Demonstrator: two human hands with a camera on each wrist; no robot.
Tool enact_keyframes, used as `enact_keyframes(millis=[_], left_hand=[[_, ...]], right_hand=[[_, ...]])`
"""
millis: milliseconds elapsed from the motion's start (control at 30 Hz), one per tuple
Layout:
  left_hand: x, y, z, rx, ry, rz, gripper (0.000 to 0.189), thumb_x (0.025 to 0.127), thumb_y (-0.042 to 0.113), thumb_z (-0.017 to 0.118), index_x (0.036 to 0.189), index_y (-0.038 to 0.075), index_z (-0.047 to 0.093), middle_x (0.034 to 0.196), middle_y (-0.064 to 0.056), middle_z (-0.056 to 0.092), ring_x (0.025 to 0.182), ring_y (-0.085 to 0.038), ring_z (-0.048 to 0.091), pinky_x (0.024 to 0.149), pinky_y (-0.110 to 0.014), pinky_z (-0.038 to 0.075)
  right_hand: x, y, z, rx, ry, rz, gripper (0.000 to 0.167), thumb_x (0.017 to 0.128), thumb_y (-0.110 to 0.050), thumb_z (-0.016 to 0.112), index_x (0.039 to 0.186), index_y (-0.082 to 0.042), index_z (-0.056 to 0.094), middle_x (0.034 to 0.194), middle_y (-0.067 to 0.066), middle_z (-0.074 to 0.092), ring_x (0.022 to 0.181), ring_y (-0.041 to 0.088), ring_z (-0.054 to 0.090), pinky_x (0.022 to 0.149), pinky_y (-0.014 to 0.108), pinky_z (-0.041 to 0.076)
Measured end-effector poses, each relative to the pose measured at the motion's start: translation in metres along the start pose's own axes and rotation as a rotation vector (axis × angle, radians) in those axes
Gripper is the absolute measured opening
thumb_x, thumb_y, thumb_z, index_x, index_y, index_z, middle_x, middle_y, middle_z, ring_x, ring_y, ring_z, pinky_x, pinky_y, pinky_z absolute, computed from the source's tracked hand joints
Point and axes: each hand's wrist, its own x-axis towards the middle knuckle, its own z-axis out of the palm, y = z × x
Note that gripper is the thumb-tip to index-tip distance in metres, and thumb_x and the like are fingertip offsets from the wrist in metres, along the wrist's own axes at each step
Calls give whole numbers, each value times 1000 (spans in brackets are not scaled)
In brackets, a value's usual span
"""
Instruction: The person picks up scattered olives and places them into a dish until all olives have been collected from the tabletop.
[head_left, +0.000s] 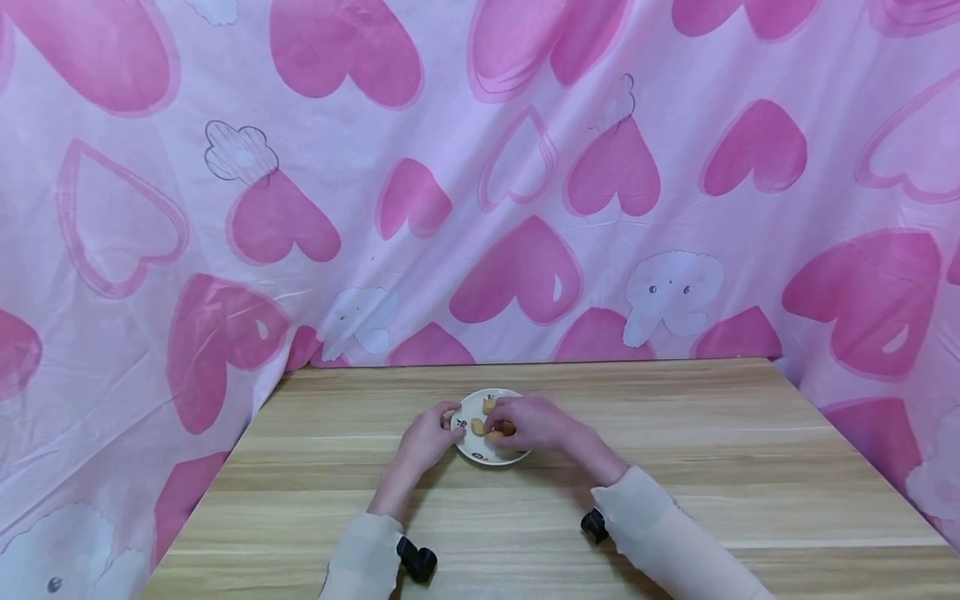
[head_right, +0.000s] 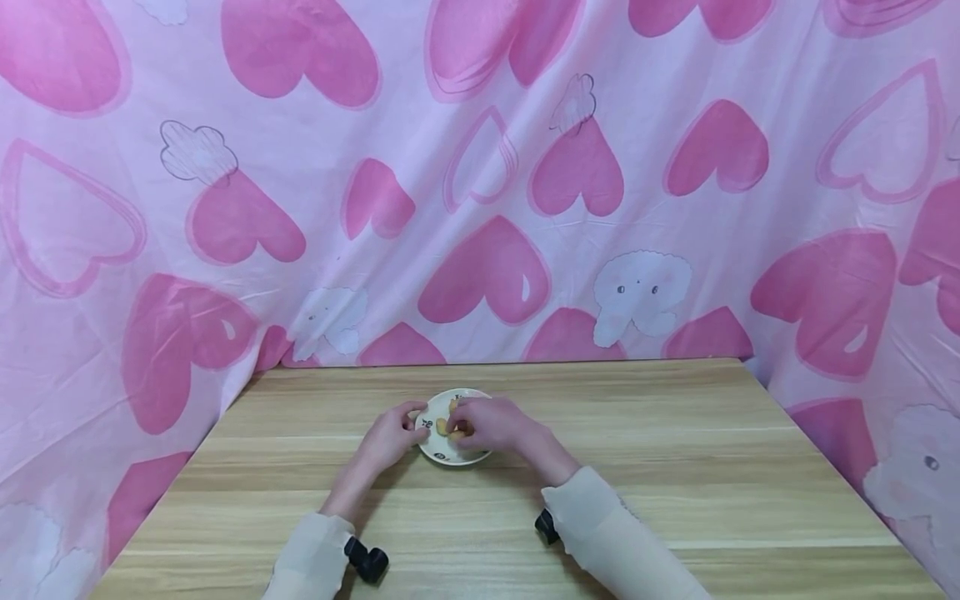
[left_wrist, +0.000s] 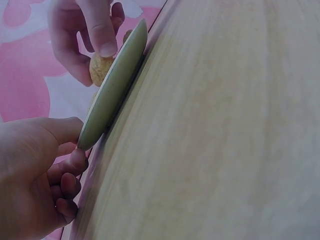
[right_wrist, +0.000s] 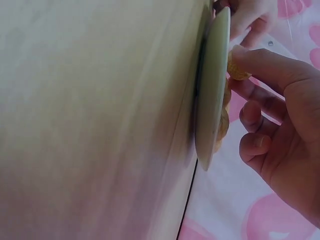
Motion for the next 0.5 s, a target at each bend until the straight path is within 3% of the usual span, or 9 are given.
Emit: enact_keyframes(millis=[133, 500], left_hand=[[0, -1, 0, 0, -3, 3, 54, 84, 19, 72, 135, 8, 59, 74, 1, 57, 63, -12, 49, 59, -28, 39], [0, -1, 0, -11, -3, 1, 54, 84, 19, 72, 135, 8, 59, 74, 1, 57, 63, -12, 49, 59, -28, 39]], right_hand=[[1, -2, 4, -16, -19, 5, 18, 87, -24, 72, 105, -24, 74, 102, -11, 61, 85, 1, 57, 76, 21, 47], [3, -3, 7, -11, -35, -6, 17, 87, -23, 74, 104, -23, 74, 99, -11, 61, 86, 3, 56, 77, 23, 47]])
